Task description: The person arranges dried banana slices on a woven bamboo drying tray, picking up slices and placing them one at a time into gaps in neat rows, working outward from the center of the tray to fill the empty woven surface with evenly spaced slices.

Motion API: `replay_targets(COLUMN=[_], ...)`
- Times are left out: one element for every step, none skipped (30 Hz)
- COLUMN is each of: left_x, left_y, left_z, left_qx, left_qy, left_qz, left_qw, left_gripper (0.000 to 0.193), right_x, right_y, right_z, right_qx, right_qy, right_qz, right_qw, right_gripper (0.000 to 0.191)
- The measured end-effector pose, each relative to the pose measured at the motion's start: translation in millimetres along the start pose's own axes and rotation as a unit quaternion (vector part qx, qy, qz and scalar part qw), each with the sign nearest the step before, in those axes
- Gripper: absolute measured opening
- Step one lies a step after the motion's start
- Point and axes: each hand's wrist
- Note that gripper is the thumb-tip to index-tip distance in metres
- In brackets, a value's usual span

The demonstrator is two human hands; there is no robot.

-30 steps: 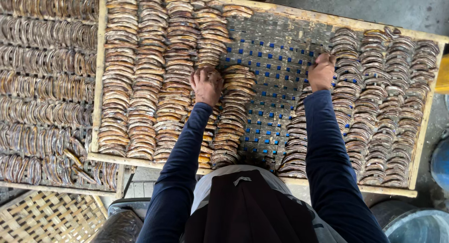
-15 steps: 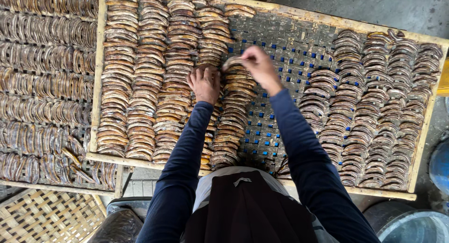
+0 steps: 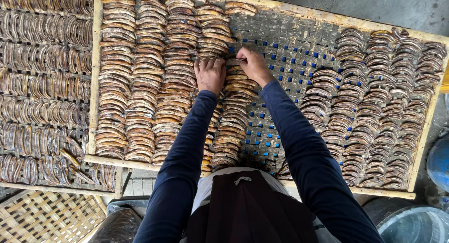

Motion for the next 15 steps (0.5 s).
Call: replay_targets(left_x=[0.6,0.9,1.4,2.0,2.7,3.7,4.8,6.0,7.2,8.6,9.9,11.3,12.5,13.3,14.1], left_y=[3.3,6.0,8.6,10.9,12.0,12.5,14.0,14.7,13.8,13.6,13.6,13.0,12.9,13.3,13.6], left_z=[0.3,0.2,-0.1,-0.2,0.1,0.8,1.6,2.7,4.2,5.6,7.0,8.5,9.8,10.7,11.4], left_qx=[0.004,0.009,0.013,0.017,0.017,0.016,0.017,0.013,0.008,0.003,-0.004,-0.011,-0.018,-0.027,-0.035], left_qy=[0.008,0.014,0.019,0.024,0.026,0.028,0.03,0.031,0.031,0.032,0.04,0.049,0.057,0.065,0.072], left_qz=[-0.006,-0.013,-0.02,-0.026,-0.017,-0.008,0.003,0.002,0.002,0.002,0.005,0.009,0.013,0.014,0.014], left_qw=[1.0,1.0,1.0,0.999,0.999,0.999,0.999,0.999,0.999,0.999,0.999,0.999,0.998,0.997,0.997], left_gripper=[0.016,0.015,0.014,0.013,0.013,0.013,0.013,0.013,0.013,0.013,0.015,0.016,0.018,0.019,0.02], right_x=[-1.3,-2.5,-3.6,-4.4,-4.8,-4.8,-4.5,-3.9,-3.1,-2.4,-1.6,-0.8,0.0,0.5,0.7], right_y=[-0.7,-1.7,-2.3,-2.8,-3.0,-3.2,-2.8,-2.3,-2.4,-2.5,-3.0,-4.1,-5.4,-7.1,-9.1], right_z=[0.2,0.7,1.6,2.7,4.1,5.4,6.7,7.7,8.5,9.0,8.4,8.0,7.4,6.2,4.8], right_qx=[-0.002,-0.003,-0.005,0.001,0.007,0.013,0.016,0.018,0.021,0.024,0.027,0.03,0.022,0.015,0.008], right_qy=[-0.007,-0.014,-0.02,-0.004,0.013,0.029,0.045,0.061,0.076,0.069,0.062,0.056,0.045,0.034,0.024], right_qz=[0.004,0.008,0.012,0.012,0.011,0.01,0.014,0.018,0.022,0.035,0.048,0.061,0.074,0.087,0.1], right_qw=[1.0,1.0,1.0,1.0,1.0,0.999,0.999,0.998,0.997,0.997,0.997,0.996,0.996,0.996,0.995], right_gripper=[0.022,0.022,0.022,0.022,0.023,0.023,0.023,0.022,0.022,0.021,0.02,0.019,0.017,0.015,0.014])
Point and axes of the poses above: each hand's wrist, its own y-axis towards the middle knuckle, its own x-axis out of the palm, z = x × y, and after that the axes turned 4 degrees about -y, right-handed
